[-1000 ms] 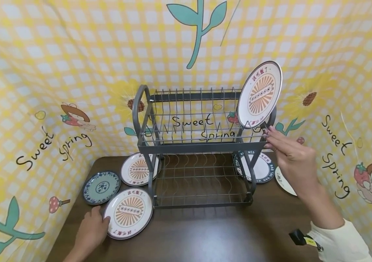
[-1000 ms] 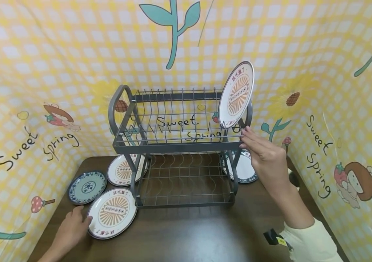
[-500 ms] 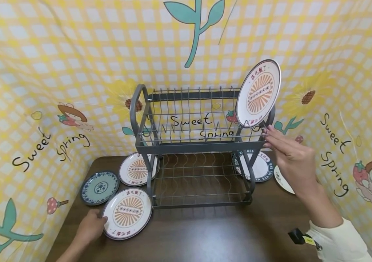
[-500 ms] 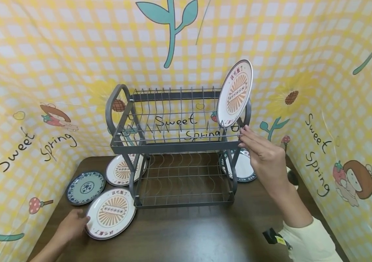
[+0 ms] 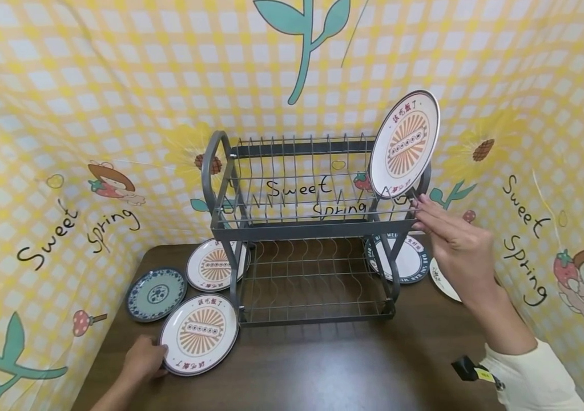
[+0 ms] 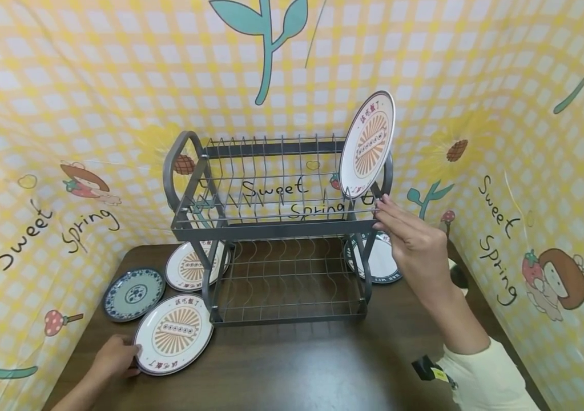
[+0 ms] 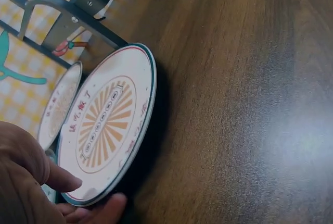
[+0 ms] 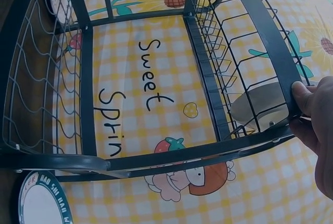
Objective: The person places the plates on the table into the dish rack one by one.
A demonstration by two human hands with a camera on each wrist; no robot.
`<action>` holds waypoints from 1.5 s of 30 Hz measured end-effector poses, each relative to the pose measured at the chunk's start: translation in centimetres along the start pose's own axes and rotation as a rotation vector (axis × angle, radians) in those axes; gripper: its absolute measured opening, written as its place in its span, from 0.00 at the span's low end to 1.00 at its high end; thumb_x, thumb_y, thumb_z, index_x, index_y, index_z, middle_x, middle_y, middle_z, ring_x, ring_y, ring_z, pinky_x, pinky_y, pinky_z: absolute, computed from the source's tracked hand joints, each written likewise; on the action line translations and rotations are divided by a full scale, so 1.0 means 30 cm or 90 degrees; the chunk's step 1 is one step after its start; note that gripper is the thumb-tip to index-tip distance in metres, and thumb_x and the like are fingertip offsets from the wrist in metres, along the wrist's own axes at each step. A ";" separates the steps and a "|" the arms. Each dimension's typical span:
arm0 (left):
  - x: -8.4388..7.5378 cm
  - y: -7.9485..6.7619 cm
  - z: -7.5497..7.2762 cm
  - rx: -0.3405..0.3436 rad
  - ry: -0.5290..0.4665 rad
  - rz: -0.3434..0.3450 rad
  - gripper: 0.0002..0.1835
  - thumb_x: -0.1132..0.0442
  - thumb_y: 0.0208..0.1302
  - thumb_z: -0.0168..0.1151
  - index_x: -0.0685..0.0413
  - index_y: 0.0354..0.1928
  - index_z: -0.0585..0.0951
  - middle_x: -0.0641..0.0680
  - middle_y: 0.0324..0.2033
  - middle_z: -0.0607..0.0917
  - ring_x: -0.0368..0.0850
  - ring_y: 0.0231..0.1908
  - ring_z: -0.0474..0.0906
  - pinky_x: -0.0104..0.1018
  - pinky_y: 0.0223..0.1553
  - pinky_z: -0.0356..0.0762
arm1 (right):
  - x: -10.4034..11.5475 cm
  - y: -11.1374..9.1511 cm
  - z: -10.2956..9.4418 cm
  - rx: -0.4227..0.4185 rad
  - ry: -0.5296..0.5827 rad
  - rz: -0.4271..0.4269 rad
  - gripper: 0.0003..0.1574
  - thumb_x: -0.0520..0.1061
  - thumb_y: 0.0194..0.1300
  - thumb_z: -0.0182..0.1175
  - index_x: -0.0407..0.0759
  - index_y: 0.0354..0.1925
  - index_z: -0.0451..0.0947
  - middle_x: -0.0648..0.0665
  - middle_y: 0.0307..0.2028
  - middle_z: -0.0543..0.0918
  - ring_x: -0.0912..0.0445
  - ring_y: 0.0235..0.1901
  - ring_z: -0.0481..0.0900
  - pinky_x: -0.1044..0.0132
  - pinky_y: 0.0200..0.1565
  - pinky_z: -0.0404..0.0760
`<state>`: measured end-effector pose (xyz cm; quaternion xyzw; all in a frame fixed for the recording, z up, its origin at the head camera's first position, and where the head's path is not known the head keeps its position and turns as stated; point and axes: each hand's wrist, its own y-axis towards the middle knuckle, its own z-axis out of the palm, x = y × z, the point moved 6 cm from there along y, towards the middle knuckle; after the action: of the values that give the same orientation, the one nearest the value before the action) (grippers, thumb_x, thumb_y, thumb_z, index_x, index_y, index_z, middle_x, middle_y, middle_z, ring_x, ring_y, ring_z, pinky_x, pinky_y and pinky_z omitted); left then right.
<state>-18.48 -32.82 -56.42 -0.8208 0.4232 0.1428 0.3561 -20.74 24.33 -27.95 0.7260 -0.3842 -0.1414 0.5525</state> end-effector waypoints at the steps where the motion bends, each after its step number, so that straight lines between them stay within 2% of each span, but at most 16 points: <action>1: -0.002 0.002 0.004 -0.014 -0.010 -0.008 0.28 0.71 0.67 0.47 0.81 0.64 0.56 0.77 0.46 0.70 0.52 0.30 0.78 0.36 0.25 0.84 | -0.001 0.000 0.000 0.000 0.000 0.002 0.14 0.31 0.49 0.72 0.38 0.38 0.87 0.41 0.44 0.86 0.51 0.48 0.85 0.77 0.53 0.77; 4: 0.000 0.007 0.013 -0.046 -0.042 -0.021 0.24 0.73 0.66 0.48 0.80 0.62 0.61 0.71 0.40 0.73 0.50 0.27 0.77 0.37 0.25 0.84 | -0.002 -0.002 0.000 -0.001 0.003 0.006 0.13 0.31 0.49 0.71 0.37 0.38 0.87 0.40 0.44 0.86 0.51 0.48 0.85 0.77 0.53 0.77; 7: 0.015 0.015 0.015 -0.053 -0.077 -0.041 0.22 0.75 0.65 0.50 0.81 0.59 0.64 0.70 0.36 0.74 0.50 0.26 0.77 0.39 0.26 0.84 | -0.001 -0.005 0.001 -0.001 0.006 0.007 0.13 0.30 0.50 0.71 0.37 0.38 0.87 0.40 0.44 0.86 0.50 0.49 0.84 0.77 0.54 0.77; 10: 0.033 0.028 0.014 -0.037 -0.111 -0.067 0.21 0.75 0.65 0.51 0.81 0.57 0.66 0.68 0.34 0.76 0.50 0.26 0.78 0.39 0.28 0.85 | -0.001 -0.007 0.002 -0.005 0.008 0.005 0.14 0.30 0.50 0.71 0.37 0.38 0.87 0.40 0.44 0.86 0.50 0.49 0.84 0.77 0.54 0.77; 13: 0.042 0.041 0.010 -0.002 -0.126 -0.075 0.21 0.74 0.65 0.52 0.82 0.57 0.66 0.67 0.33 0.76 0.50 0.27 0.78 0.39 0.30 0.85 | -0.001 -0.007 0.003 -0.011 0.011 0.005 0.14 0.30 0.49 0.71 0.37 0.38 0.88 0.40 0.43 0.87 0.50 0.49 0.84 0.76 0.54 0.77; 19: 0.039 0.039 -0.017 0.060 -0.152 -0.049 0.23 0.76 0.64 0.53 0.84 0.58 0.64 0.69 0.35 0.76 0.48 0.28 0.80 0.39 0.33 0.86 | -0.003 -0.009 0.006 -0.006 0.014 0.011 0.14 0.30 0.49 0.71 0.36 0.38 0.87 0.39 0.43 0.86 0.50 0.49 0.84 0.75 0.54 0.77; 23: 0.029 0.014 -0.050 0.055 -0.159 -0.012 0.22 0.74 0.63 0.55 0.84 0.56 0.67 0.69 0.36 0.77 0.45 0.27 0.82 0.39 0.32 0.86 | -0.003 -0.009 0.005 -0.007 0.014 0.010 0.14 0.30 0.49 0.71 0.36 0.38 0.87 0.39 0.44 0.86 0.49 0.49 0.84 0.75 0.54 0.77; 26: 0.018 -0.012 -0.087 0.010 -0.134 0.022 0.22 0.72 0.62 0.57 0.82 0.54 0.70 0.70 0.36 0.78 0.45 0.25 0.81 0.39 0.30 0.85 | -0.002 -0.008 0.003 -0.010 0.013 0.008 0.14 0.30 0.50 0.71 0.37 0.38 0.87 0.39 0.44 0.86 0.49 0.49 0.84 0.76 0.54 0.77; 30: 0.014 -0.039 -0.141 -0.075 -0.116 0.041 0.22 0.70 0.60 0.59 0.80 0.54 0.71 0.70 0.36 0.80 0.47 0.24 0.80 0.40 0.27 0.84 | -0.001 -0.007 0.002 -0.014 0.011 0.008 0.15 0.31 0.49 0.71 0.38 0.39 0.87 0.40 0.44 0.86 0.49 0.48 0.84 0.76 0.53 0.77; 34: 0.005 -0.055 -0.186 -0.117 -0.133 0.053 0.24 0.68 0.61 0.60 0.77 0.56 0.71 0.70 0.38 0.82 0.46 0.25 0.80 0.40 0.28 0.84 | -0.001 -0.009 0.001 -0.013 0.009 0.009 0.15 0.31 0.49 0.72 0.38 0.39 0.87 0.40 0.44 0.86 0.49 0.48 0.84 0.76 0.54 0.77; 37: -0.016 -0.085 -0.225 -0.139 -0.140 0.079 0.24 0.66 0.62 0.61 0.75 0.56 0.71 0.71 0.42 0.84 0.44 0.26 0.82 0.38 0.27 0.84 | -0.002 -0.008 0.001 -0.017 0.012 0.006 0.16 0.30 0.48 0.72 0.38 0.39 0.87 0.40 0.43 0.86 0.49 0.48 0.85 0.75 0.54 0.77; 40: -0.056 -0.134 -0.276 -0.201 -0.109 0.120 0.22 0.64 0.62 0.63 0.73 0.53 0.75 0.69 0.43 0.84 0.39 0.23 0.82 0.32 0.23 0.80 | -0.003 -0.008 0.002 -0.021 0.016 0.004 0.16 0.30 0.47 0.72 0.38 0.38 0.88 0.39 0.43 0.87 0.49 0.48 0.85 0.76 0.53 0.78; 41: -0.073 -0.150 -0.296 -0.226 -0.095 0.134 0.21 0.64 0.62 0.63 0.72 0.52 0.76 0.69 0.44 0.84 0.42 0.27 0.83 0.32 0.29 0.82 | -0.004 -0.009 0.002 -0.022 0.017 0.004 0.16 0.29 0.47 0.72 0.38 0.38 0.88 0.39 0.43 0.87 0.49 0.48 0.85 0.76 0.53 0.78; 43: -0.107 -0.182 -0.331 -0.286 -0.064 0.155 0.18 0.63 0.62 0.64 0.71 0.48 0.80 0.67 0.43 0.84 0.49 0.34 0.84 0.34 0.37 0.78 | -0.004 -0.010 0.003 -0.020 0.018 0.005 0.16 0.29 0.47 0.72 0.37 0.38 0.87 0.39 0.43 0.86 0.49 0.48 0.85 0.76 0.53 0.77; 45: -0.135 -0.208 -0.356 -0.315 -0.070 0.156 0.17 0.62 0.62 0.64 0.69 0.48 0.80 0.66 0.44 0.83 0.56 0.47 0.82 0.29 0.39 0.74 | -0.005 -0.010 0.003 -0.021 0.016 0.004 0.16 0.29 0.47 0.72 0.37 0.38 0.88 0.39 0.43 0.86 0.50 0.48 0.85 0.76 0.54 0.77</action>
<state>-16.68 -35.53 -43.82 -0.8167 0.4512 0.3280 0.1475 -20.76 24.41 -28.30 0.7171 -0.3770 -0.1367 0.5700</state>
